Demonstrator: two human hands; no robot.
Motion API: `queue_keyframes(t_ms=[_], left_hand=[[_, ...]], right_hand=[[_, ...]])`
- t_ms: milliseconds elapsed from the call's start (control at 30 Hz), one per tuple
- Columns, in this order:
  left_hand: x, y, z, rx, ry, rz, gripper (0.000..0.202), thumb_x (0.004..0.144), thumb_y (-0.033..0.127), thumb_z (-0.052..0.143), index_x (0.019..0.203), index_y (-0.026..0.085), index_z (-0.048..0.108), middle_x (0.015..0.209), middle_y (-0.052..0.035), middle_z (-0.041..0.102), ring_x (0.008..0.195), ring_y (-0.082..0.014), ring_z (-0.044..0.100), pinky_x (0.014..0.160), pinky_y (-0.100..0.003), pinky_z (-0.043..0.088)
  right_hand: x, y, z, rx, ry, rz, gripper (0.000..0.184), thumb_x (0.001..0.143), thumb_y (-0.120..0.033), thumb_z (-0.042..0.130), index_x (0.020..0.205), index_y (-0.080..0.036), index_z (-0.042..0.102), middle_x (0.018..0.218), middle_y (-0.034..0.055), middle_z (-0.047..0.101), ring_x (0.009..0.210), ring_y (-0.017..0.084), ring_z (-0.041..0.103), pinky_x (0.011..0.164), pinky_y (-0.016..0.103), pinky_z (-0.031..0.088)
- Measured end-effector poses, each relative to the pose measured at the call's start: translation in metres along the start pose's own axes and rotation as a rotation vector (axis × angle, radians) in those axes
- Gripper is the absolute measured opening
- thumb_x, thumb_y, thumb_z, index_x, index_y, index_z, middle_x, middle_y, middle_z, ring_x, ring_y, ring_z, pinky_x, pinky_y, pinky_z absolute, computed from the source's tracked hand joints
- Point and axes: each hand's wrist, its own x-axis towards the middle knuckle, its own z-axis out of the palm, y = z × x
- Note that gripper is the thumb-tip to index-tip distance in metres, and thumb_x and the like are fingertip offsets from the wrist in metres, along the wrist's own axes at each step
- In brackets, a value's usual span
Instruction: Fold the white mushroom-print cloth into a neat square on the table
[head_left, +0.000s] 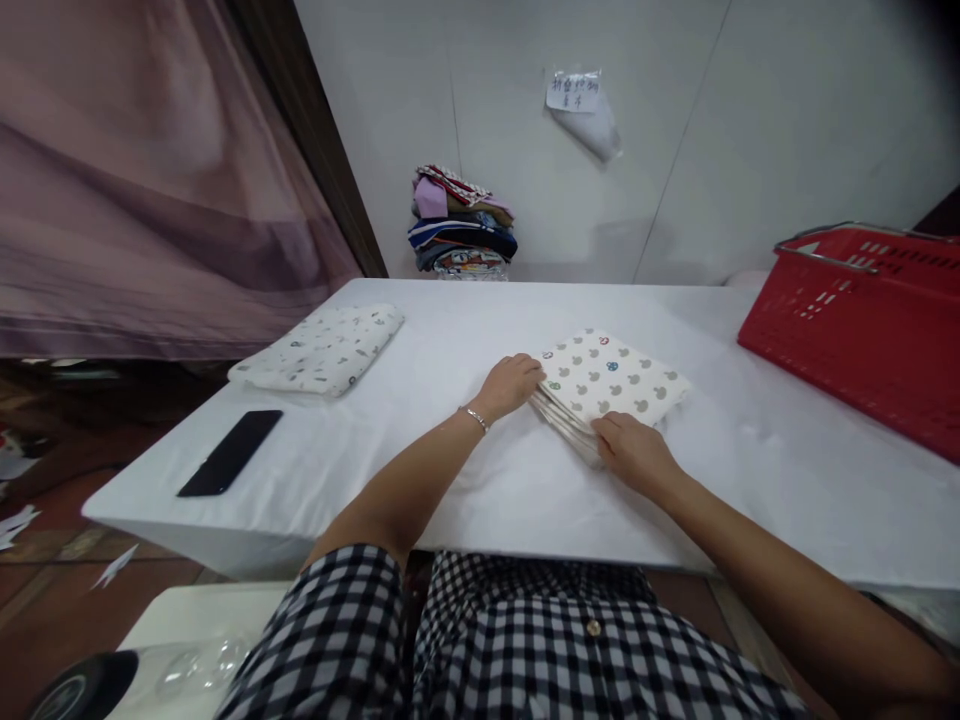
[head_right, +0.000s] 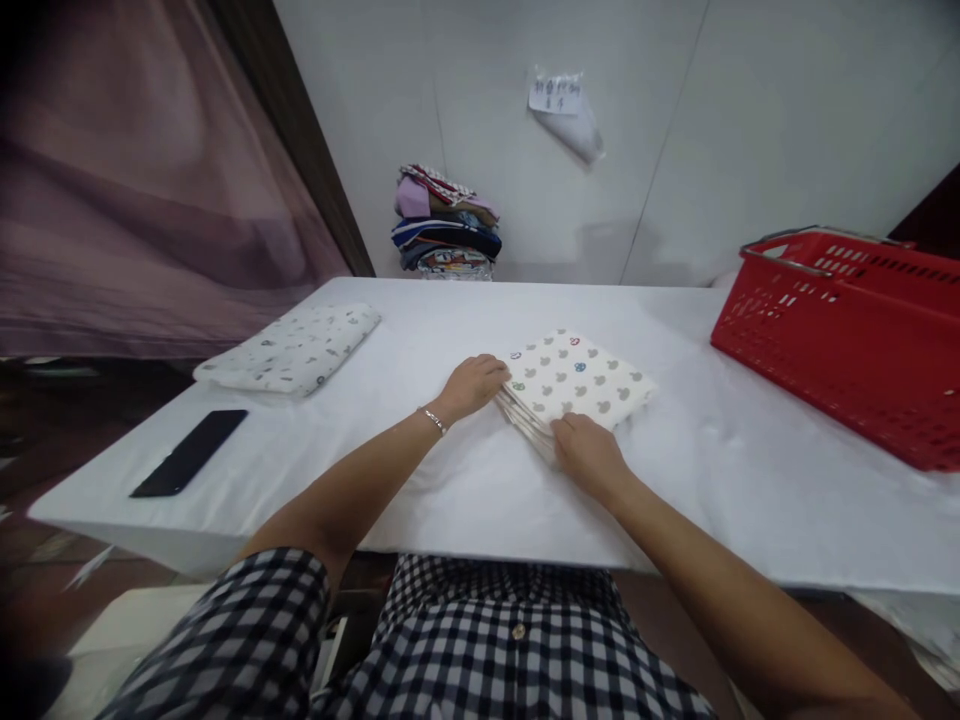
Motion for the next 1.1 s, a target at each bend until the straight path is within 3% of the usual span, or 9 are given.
queue_keyframes(t_ms=[167, 400, 600, 767, 833, 967, 1100], left_hand=[[-0.009, -0.001, 0.008, -0.033, -0.041, -0.047, 0.031, 0.088, 0.015, 0.044, 0.108, 0.025, 0.065, 0.128, -0.0047, 0.054, 0.121, -0.0206, 0.042, 0.095, -0.034, 0.037], [-0.01, -0.005, 0.013, -0.132, 0.112, -0.093, 0.025, 0.088, 0.02, 0.048, 0.104, 0.026, 0.067, 0.127, -0.0036, 0.053, 0.118, -0.0204, 0.043, 0.095, -0.033, 0.04], [-0.02, -0.005, 0.022, -0.195, 0.071, -0.102, 0.029, 0.088, 0.017, 0.048, 0.108, 0.028, 0.065, 0.121, -0.002, 0.058, 0.115, -0.0178, 0.046, 0.093, -0.032, 0.044], [-0.022, -0.005, 0.018, -0.211, 0.065, -0.088, 0.033, 0.087, 0.017, 0.047, 0.113, 0.028, 0.063, 0.122, -0.0021, 0.058, 0.116, -0.0181, 0.046, 0.096, -0.034, 0.044], [-0.019, -0.004, 0.014, -0.253, 0.077, -0.141, 0.032, 0.086, 0.016, 0.047, 0.11, 0.027, 0.065, 0.12, -0.0009, 0.06, 0.115, -0.0177, 0.049, 0.098, -0.034, 0.043], [-0.002, 0.012, 0.004, -0.299, 0.153, -0.289, 0.027, 0.086, 0.02, 0.047, 0.102, 0.024, 0.068, 0.108, -0.0018, 0.067, 0.107, -0.0182, 0.056, 0.096, -0.033, 0.044], [0.018, 0.038, 0.009, -0.247, 0.173, -0.149, 0.031, 0.09, 0.032, 0.046, 0.115, 0.024, 0.062, 0.125, -0.0029, 0.059, 0.123, -0.02, 0.046, 0.106, -0.037, 0.033]], right_hand=[[0.006, 0.002, 0.005, 0.042, -0.077, 0.019, 0.017, 0.089, -0.03, 0.045, 0.092, -0.021, 0.059, 0.094, 0.0076, 0.06, 0.087, 0.021, 0.056, 0.06, 0.027, 0.036], [0.015, 0.003, 0.002, 0.169, -0.081, 0.06, 0.022, 0.092, -0.027, 0.039, 0.082, -0.021, 0.057, 0.087, 0.0035, 0.061, 0.08, 0.016, 0.057, 0.061, 0.025, 0.036], [0.01, -0.004, 0.009, 0.055, -0.095, 0.055, 0.015, 0.09, -0.028, 0.044, 0.09, -0.02, 0.057, 0.093, 0.0065, 0.06, 0.085, 0.02, 0.057, 0.06, 0.026, 0.036], [0.009, -0.014, 0.013, -0.08, -0.056, 0.03, 0.014, 0.09, -0.026, 0.045, 0.091, -0.019, 0.057, 0.094, 0.0086, 0.06, 0.084, 0.021, 0.056, 0.065, 0.029, 0.038], [0.008, -0.016, 0.017, -0.109, -0.025, 0.011, 0.015, 0.091, -0.024, 0.043, 0.092, -0.018, 0.057, 0.094, 0.0094, 0.06, 0.085, 0.022, 0.054, 0.069, 0.031, 0.039], [0.008, -0.02, 0.027, -0.138, 0.013, 0.0, 0.017, 0.091, -0.019, 0.04, 0.092, -0.016, 0.057, 0.094, 0.0107, 0.058, 0.085, 0.023, 0.052, 0.073, 0.034, 0.039], [0.007, -0.028, 0.027, -0.138, 0.019, -0.002, 0.021, 0.089, -0.013, 0.038, 0.093, -0.014, 0.058, 0.093, 0.0114, 0.058, 0.085, 0.023, 0.051, 0.071, 0.034, 0.04]])
